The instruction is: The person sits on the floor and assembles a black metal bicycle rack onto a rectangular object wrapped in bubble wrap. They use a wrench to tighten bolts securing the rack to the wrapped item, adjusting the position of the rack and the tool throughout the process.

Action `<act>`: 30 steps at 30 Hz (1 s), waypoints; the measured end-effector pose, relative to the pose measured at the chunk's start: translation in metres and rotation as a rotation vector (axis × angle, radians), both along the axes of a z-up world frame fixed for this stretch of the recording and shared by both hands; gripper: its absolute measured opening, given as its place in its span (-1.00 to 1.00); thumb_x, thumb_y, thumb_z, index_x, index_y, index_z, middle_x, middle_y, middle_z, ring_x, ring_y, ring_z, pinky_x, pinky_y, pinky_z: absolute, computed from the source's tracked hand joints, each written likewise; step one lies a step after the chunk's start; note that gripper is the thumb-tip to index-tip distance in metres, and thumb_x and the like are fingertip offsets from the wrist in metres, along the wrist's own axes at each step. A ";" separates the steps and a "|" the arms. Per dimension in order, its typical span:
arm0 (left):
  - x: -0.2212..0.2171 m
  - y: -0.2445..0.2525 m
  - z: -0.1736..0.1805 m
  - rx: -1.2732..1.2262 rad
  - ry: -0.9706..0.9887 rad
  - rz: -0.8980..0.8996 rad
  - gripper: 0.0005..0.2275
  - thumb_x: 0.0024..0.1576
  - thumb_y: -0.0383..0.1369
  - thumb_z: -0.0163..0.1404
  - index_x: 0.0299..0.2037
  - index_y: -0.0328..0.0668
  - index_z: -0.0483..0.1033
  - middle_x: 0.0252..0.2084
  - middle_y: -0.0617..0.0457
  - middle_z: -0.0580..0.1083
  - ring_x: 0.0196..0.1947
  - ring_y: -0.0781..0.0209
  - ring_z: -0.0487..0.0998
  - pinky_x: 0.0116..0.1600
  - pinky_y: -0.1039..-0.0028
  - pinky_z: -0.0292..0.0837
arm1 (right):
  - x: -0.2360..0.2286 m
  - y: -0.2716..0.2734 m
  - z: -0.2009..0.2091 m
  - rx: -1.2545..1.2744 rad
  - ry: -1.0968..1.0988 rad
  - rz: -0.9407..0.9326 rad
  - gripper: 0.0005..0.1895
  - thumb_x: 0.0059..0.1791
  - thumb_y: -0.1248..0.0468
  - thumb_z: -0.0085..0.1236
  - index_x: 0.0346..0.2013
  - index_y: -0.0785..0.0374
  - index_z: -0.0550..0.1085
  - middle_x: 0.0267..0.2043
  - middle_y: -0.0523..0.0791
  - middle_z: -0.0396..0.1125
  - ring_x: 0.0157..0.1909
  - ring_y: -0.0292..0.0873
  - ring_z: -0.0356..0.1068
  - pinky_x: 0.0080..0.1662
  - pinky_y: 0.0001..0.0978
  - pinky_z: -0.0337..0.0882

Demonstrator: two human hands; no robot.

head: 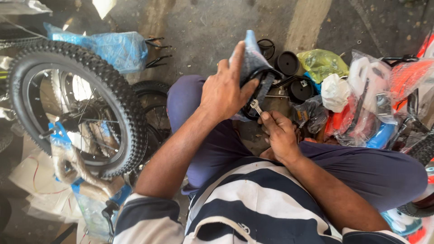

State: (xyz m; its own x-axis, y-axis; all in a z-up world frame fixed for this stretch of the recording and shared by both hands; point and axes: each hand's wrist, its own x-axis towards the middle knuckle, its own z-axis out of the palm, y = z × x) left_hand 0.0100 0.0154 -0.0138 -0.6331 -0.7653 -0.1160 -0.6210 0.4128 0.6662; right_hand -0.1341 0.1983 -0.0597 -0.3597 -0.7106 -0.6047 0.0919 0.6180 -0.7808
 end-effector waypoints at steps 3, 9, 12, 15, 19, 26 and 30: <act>0.002 0.000 0.001 0.003 0.021 -0.008 -0.15 0.18 -0.04 0.12 0.53 -0.02 -0.24 0.03 -0.37 0.40 -0.21 -0.40 0.57 -0.13 -0.04 0.51 | -0.021 0.003 0.003 -0.178 0.046 0.193 -0.64 0.17 0.04 0.02 -0.31 0.25 0.50 -0.53 -0.23 0.20 -0.52 -0.29 0.15 -0.45 -0.43 0.21; 0.000 0.007 -0.001 -0.006 0.009 -0.047 -0.14 0.19 -0.03 0.13 0.53 -0.01 -0.25 -0.02 -0.34 0.41 -0.24 -0.33 0.58 -0.18 0.01 0.52 | -0.072 -0.056 0.056 -0.596 1.091 0.912 -0.72 0.03 0.07 0.22 -0.40 0.21 0.55 -0.47 -0.16 0.26 -0.38 -0.17 0.24 -0.27 -0.28 0.26; -0.001 0.005 0.004 -0.012 -0.005 -0.074 -0.14 0.19 -0.02 0.13 0.54 0.00 -0.26 -0.04 -0.32 0.42 -0.25 -0.29 0.59 -0.17 0.02 0.52 | -0.070 -0.086 0.081 -0.722 1.262 1.083 -0.81 -0.06 0.12 0.27 -0.41 0.16 0.58 -0.46 -0.18 0.28 -0.30 -0.16 0.24 -0.19 -0.26 0.27; -0.003 0.008 0.002 -0.006 -0.007 -0.101 -0.14 0.18 -0.03 0.13 0.54 0.02 -0.25 -0.04 -0.30 0.42 -0.25 -0.27 0.59 -0.16 0.03 0.53 | -0.071 -0.087 0.088 -0.780 1.341 1.164 -0.88 -0.06 0.18 0.28 -0.44 0.13 0.56 -0.47 -0.21 0.26 -0.26 -0.18 0.27 -0.11 -0.24 0.33; 0.001 0.007 0.001 -0.037 0.021 -0.093 -0.15 0.20 -0.03 0.13 0.53 0.01 -0.24 0.00 -0.33 0.41 -0.25 -0.28 0.59 -0.17 0.02 0.53 | -0.079 -0.081 0.056 -0.620 1.293 1.216 -0.70 0.03 0.07 0.27 -0.47 0.18 0.54 -0.59 -0.20 0.22 -0.50 -0.21 0.18 -0.38 -0.27 0.24; 0.004 -0.004 0.007 0.029 -0.020 -0.038 -0.15 0.19 -0.05 0.13 0.53 0.02 -0.25 0.02 -0.38 0.40 -0.23 -0.37 0.58 -0.15 -0.04 0.52 | -0.030 -0.021 0.002 -0.284 0.497 0.364 -0.64 0.11 0.02 0.07 -0.34 0.25 0.53 -0.49 -0.19 0.36 -0.44 -0.23 0.34 -0.37 -0.34 0.34; 0.001 -0.002 0.002 -0.035 0.057 -0.028 -0.14 0.18 -0.06 0.14 0.53 0.00 -0.24 0.00 -0.37 0.41 -0.23 -0.37 0.58 -0.17 -0.03 0.51 | -0.057 -0.029 0.027 -0.454 0.758 0.590 -0.59 0.14 -0.01 0.07 -0.36 0.26 0.52 -0.47 -0.16 0.27 -0.44 -0.22 0.27 -0.35 -0.30 0.28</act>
State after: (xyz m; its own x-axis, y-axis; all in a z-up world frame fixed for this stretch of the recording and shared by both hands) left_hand 0.0115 0.0133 -0.0118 -0.6588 -0.7504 -0.0526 -0.5705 0.4528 0.6852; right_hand -0.1909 0.1690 -0.0328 -0.0559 -0.9984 -0.0014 -0.7347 0.0420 -0.6771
